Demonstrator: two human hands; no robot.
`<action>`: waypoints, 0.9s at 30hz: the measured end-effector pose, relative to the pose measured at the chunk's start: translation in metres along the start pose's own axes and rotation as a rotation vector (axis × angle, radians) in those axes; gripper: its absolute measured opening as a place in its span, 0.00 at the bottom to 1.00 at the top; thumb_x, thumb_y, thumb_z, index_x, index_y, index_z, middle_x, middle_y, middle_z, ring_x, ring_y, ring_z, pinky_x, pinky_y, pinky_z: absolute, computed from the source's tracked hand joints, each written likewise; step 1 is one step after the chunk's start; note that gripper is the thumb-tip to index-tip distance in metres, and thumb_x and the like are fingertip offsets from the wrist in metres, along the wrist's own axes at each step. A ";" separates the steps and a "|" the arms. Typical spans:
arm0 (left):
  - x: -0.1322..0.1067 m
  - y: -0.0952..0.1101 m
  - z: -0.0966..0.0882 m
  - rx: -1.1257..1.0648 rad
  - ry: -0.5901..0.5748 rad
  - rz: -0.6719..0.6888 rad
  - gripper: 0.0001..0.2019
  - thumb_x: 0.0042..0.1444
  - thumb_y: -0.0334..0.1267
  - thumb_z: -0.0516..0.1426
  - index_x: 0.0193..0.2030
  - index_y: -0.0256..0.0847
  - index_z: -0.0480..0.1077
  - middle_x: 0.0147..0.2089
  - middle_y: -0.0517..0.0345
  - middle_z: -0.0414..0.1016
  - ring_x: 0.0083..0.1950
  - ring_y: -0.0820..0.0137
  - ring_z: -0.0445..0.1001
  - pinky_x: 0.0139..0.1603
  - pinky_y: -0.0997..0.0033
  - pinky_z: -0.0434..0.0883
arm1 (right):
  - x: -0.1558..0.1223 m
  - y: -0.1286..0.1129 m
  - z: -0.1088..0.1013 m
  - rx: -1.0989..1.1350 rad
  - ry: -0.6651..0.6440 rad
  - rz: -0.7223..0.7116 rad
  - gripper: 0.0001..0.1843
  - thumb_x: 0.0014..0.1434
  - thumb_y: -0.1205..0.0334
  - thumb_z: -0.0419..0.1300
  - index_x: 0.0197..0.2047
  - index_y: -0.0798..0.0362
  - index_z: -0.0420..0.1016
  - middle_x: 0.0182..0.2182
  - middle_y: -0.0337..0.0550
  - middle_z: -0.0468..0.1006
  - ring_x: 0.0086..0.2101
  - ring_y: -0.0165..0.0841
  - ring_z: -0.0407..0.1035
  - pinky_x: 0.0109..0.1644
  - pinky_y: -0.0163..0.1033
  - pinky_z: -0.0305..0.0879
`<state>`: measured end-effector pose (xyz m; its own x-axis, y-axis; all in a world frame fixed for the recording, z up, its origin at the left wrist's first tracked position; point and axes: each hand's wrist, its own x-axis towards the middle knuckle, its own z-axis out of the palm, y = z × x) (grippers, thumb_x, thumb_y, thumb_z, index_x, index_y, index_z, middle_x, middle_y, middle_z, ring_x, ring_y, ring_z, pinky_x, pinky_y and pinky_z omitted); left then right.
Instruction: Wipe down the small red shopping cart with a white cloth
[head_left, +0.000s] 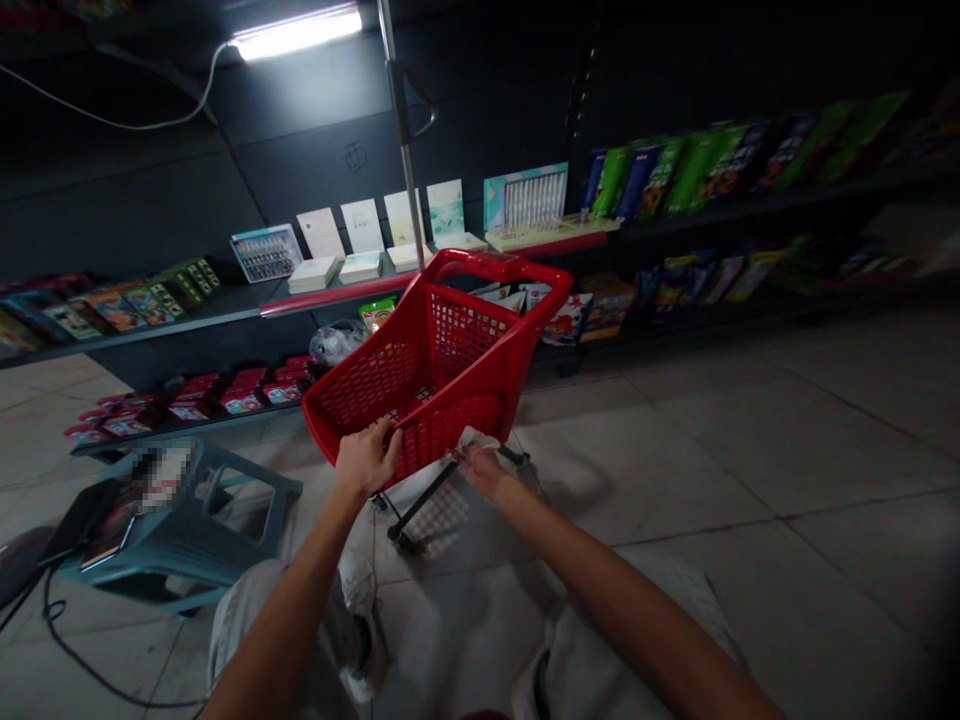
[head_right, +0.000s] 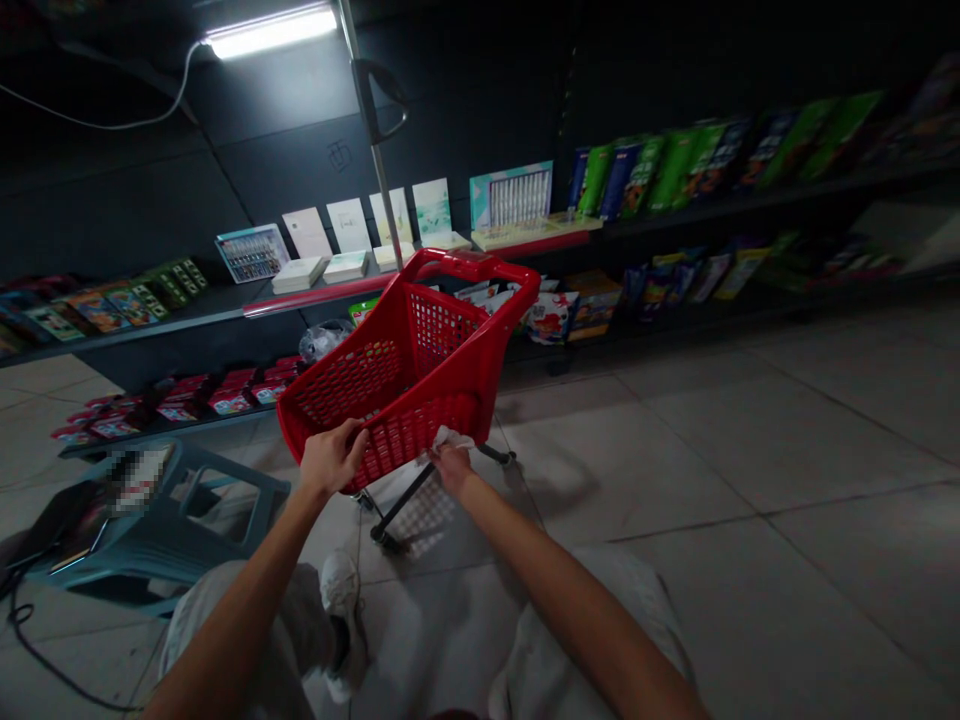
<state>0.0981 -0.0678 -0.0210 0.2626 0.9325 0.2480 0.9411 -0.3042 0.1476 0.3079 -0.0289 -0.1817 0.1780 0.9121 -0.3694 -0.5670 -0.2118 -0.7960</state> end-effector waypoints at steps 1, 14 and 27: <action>0.000 0.000 0.000 -0.005 0.001 0.001 0.19 0.71 0.50 0.47 0.52 0.45 0.75 0.43 0.52 0.84 0.45 0.61 0.82 0.44 0.67 0.69 | -0.003 0.000 0.002 0.019 0.002 0.023 0.13 0.44 0.69 0.62 0.34 0.48 0.65 0.26 0.31 0.73 0.28 0.31 0.72 0.35 0.37 0.76; -0.005 -0.003 0.004 -0.008 0.029 0.039 0.18 0.70 0.51 0.48 0.52 0.46 0.74 0.43 0.54 0.84 0.45 0.61 0.82 0.43 0.66 0.70 | 0.000 -0.046 -0.003 0.281 0.162 0.034 0.17 0.46 0.80 0.65 0.34 0.50 0.68 0.29 0.31 0.78 0.30 0.26 0.76 0.37 0.32 0.82; -0.010 -0.013 -0.001 -0.062 0.020 0.069 0.17 0.68 0.51 0.50 0.50 0.45 0.75 0.44 0.54 0.84 0.44 0.61 0.82 0.42 0.65 0.70 | 0.015 -0.179 -0.013 -0.064 0.483 -0.918 0.24 0.46 0.67 0.67 0.49 0.56 0.77 0.49 0.48 0.82 0.49 0.40 0.78 0.60 0.47 0.73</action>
<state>0.0828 -0.0735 -0.0241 0.3217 0.9050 0.2784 0.9056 -0.3799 0.1887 0.4229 0.0185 -0.0510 0.8306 0.4972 0.2508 -0.0089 0.4622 -0.8867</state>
